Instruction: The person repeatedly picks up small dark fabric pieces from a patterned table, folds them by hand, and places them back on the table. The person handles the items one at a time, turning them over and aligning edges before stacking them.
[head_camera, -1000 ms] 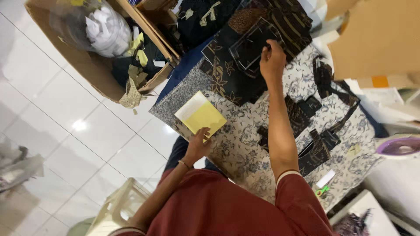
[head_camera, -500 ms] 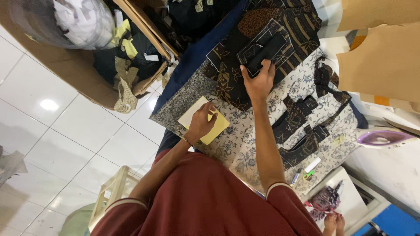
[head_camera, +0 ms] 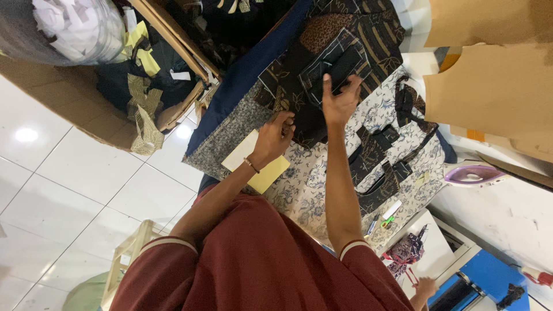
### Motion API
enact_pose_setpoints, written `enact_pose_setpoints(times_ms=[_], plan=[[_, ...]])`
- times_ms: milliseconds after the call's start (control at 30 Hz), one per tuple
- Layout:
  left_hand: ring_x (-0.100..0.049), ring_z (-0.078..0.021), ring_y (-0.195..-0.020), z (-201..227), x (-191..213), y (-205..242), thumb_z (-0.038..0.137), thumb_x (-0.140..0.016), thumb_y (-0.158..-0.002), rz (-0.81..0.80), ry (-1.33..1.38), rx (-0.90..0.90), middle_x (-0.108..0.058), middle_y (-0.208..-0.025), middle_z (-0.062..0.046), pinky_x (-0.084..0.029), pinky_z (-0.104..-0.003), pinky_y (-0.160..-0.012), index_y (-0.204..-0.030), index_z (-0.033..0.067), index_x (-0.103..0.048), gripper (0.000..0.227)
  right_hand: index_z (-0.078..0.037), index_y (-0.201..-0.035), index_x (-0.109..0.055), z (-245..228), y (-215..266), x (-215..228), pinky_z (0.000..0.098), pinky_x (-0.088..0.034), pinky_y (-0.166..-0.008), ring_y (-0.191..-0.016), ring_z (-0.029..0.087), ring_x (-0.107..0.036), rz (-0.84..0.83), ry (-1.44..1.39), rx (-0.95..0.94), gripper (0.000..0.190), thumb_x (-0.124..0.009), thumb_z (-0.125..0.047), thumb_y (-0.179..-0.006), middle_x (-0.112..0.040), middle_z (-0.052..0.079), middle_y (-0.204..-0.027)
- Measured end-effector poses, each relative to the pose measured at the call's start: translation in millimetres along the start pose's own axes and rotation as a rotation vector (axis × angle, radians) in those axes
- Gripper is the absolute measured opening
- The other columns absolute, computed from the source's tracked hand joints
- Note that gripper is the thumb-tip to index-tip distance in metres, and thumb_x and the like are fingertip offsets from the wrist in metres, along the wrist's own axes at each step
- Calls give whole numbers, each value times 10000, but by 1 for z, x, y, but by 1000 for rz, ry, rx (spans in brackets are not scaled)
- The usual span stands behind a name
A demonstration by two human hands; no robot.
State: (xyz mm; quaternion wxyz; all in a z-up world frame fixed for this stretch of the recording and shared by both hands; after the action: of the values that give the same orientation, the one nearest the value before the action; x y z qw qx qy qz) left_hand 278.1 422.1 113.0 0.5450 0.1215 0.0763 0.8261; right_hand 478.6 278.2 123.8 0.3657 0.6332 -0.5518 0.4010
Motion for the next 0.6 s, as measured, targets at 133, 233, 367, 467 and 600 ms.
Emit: enact_pose_setpoints(times_ms=[133, 233, 367, 467, 600], plan=[[-733, -287, -941, 29, -11, -35, 64, -720, -919, 76, -49, -134, -698, -1082, -155, -607, -373, -802, -1227, 14, -634, 323, -72, -1466, -496, 18, -45, -3, 482, -525, -960, -1128, 346, -613, -44, -55, 92, 685, -785, -387, -931, -559, 216, -1300], [-654, -321, -997, 47, -34, -68, 146, -773, -894, 100, -256, -237, -639, -1105, -155, -541, -429, -848, -1252, 19, -628, 407, -65, -1465, -503, 37, -82, -19, 507, -494, -993, -1242, 401, -512, -151, -45, 142, 681, -779, -279, -881, -472, 250, -1417], [-591, -324, -1061, 45, -62, -103, 246, -825, -826, 121, -495, -145, -601, -1145, -143, -460, -464, -874, -1260, 18, -623, 530, -76, -1328, -539, 53, -108, -42, 556, -457, -981, -1265, 444, -480, -266, 21, 204, 547, -807, -253, -885, -492, 234, -1363], [-573, -312, -1091, 41, -66, -109, 254, -828, -825, 174, -521, -138, -590, -1161, -128, -443, -452, -887, -1263, 33, -620, 533, -111, -1278, -538, 60, -118, -50, 548, -463, -909, -1155, 413, -500, -306, -31, 177, 526, -822, -250, -857, -492, 210, -1234], [-560, -285, -1059, 34, -69, -103, 263, -812, -865, 186, -486, -171, -589, -1162, -108, -429, -436, -886, -1286, 54, -624, 507, -145, -1290, -551, 50, -116, -44, 513, -466, -794, -1012, 344, -463, -354, -53, 218, 516, -811, -191, -847, -432, 171, -1125]])
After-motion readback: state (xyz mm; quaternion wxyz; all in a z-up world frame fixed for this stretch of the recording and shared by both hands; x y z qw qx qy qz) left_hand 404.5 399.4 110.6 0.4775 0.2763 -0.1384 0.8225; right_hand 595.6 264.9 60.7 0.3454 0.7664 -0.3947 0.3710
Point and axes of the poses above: each hand's wrist, its own y-axis away from the middle knuckle, its own x-axis out of the back of the hand, z = x × y, the point moved 10 cm from there along -y, towards the middle knuckle
